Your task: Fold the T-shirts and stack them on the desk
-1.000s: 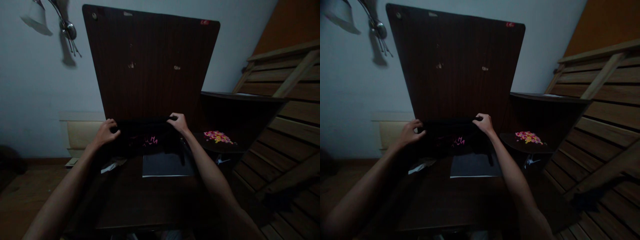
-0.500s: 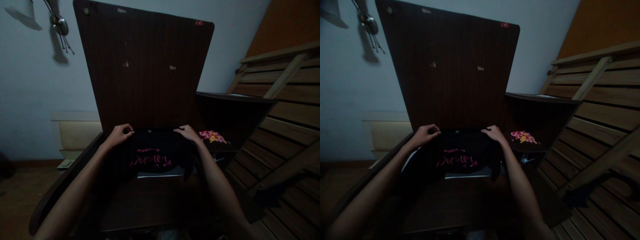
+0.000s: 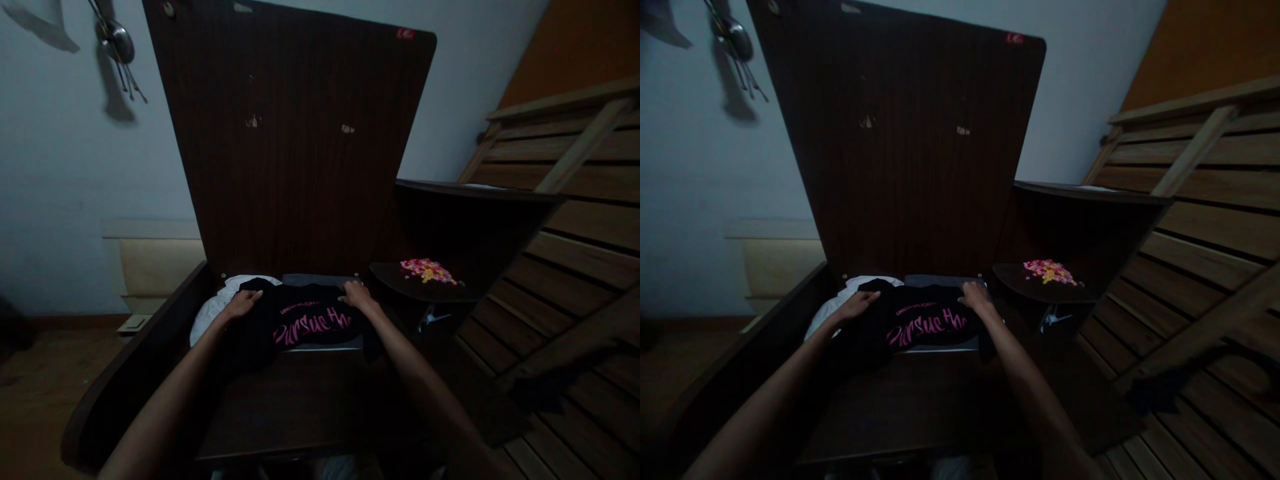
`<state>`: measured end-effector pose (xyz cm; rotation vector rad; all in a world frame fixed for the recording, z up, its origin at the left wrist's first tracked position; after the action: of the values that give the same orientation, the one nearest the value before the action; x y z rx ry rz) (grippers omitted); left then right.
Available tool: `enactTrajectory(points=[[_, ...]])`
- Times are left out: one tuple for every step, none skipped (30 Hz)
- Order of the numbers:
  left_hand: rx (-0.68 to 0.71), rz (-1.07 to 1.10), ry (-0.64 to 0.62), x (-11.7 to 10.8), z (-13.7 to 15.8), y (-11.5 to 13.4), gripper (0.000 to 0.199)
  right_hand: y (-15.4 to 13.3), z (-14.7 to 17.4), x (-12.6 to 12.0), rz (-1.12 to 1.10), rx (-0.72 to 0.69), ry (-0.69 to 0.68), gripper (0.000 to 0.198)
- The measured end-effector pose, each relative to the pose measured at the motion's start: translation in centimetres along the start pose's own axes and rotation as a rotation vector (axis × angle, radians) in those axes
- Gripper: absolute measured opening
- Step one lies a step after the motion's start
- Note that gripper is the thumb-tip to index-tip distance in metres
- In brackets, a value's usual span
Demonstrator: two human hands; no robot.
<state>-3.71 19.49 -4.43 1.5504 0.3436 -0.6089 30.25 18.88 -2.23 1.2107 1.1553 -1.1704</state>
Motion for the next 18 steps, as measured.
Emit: enactTrajectory(points=[[-0.027,0.001,-0.033,0.2,0.3,-0.4,0.044,0.3,0.0,0.7,-0.006,0.022,-0.040,0.029],[-0.038,0.000,-0.069,0.4,0.6,-0.7,0.045,0.5,0.1,1.2,-0.006,0.035,-0.062,0.029],[-0.037,0.001,-0.100,0.6,0.9,-0.8,0.044,0.7,0.2,1.6,-0.003,0.042,-0.067,0.030],[-0.031,0.005,-0.123,0.7,1.1,-0.8,0.043,0.8,0.4,1.8,0.000,0.048,-0.061,0.029],[-0.024,0.010,-0.143,0.7,1.4,-0.8,0.040,1.0,0.5,1.9,0.002,0.057,-0.054,0.030],[-0.020,0.008,-0.165,0.9,1.6,-0.9,0.038,1.2,0.6,2.0,0.003,0.068,-0.044,0.030],[-0.021,-0.005,-0.185,1.0,1.9,-1.0,0.036,1.3,0.8,2.1,0.003,0.078,-0.034,0.030],[-0.022,-0.027,-0.194,1.0,2.1,-1.1,0.033,1.5,0.9,2.2,0.002,0.088,-0.026,0.030],[-0.022,-0.055,-0.192,0.9,2.3,-1.3,0.031,1.6,0.9,2.2,0.001,0.096,-0.017,0.029],[-0.020,-0.083,-0.176,0.7,2.4,-1.4,0.028,1.8,1.0,2.3,0.001,0.103,-0.011,0.029],[-0.018,-0.107,-0.144,0.3,2.5,-1.5,0.026,2.1,1.0,2.4,-0.001,0.113,-0.002,0.029],[-0.015,-0.118,-0.105,-0.3,2.7,-1.5,0.024,2.4,1.1,2.3,-0.011,0.127,0.013,0.029],[-0.015,-0.111,-0.058,-0.9,2.8,-1.6,0.023,2.9,1.1,2.2,-0.032,0.146,0.036,0.029],[-0.020,-0.089,-0.008,-1.7,2.9,-1.8,0.023,3.6,1.1,1.9,-0.064,0.167,0.067,0.029],[-0.026,-0.053,0.042,-2.5,3.1,-1.9,0.025,4.4,1.1,1.6,-0.107,0.190,0.102,0.029],[-0.026,-0.004,0.092,-3.3,3.2,-2.0,0.029,5.3,1.1,1.1,-0.157,0.211,0.139,0.029],[-0.020,0.049,0.138,-4.2,3.3,-2.0,0.032,6.3,1.1,0.7,-0.211,0.229,0.176,0.028],[-0.008,0.091,0.181,-5.0,3.4,-2.0,0.036,7.3,1.1,0.2,-0.266,0.242,0.210,0.028]])
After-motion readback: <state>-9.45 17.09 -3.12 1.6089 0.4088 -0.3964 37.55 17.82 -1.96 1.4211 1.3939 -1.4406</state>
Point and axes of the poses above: each hand's wrist, its own z-axis away from the middle knuckle, its own x-axis out of the palm, y = z × x, the point moved 10 cm from there along -z, towards the middle knuckle, and after that the axes turned 5 degrees about z, right-handed, at the moved point
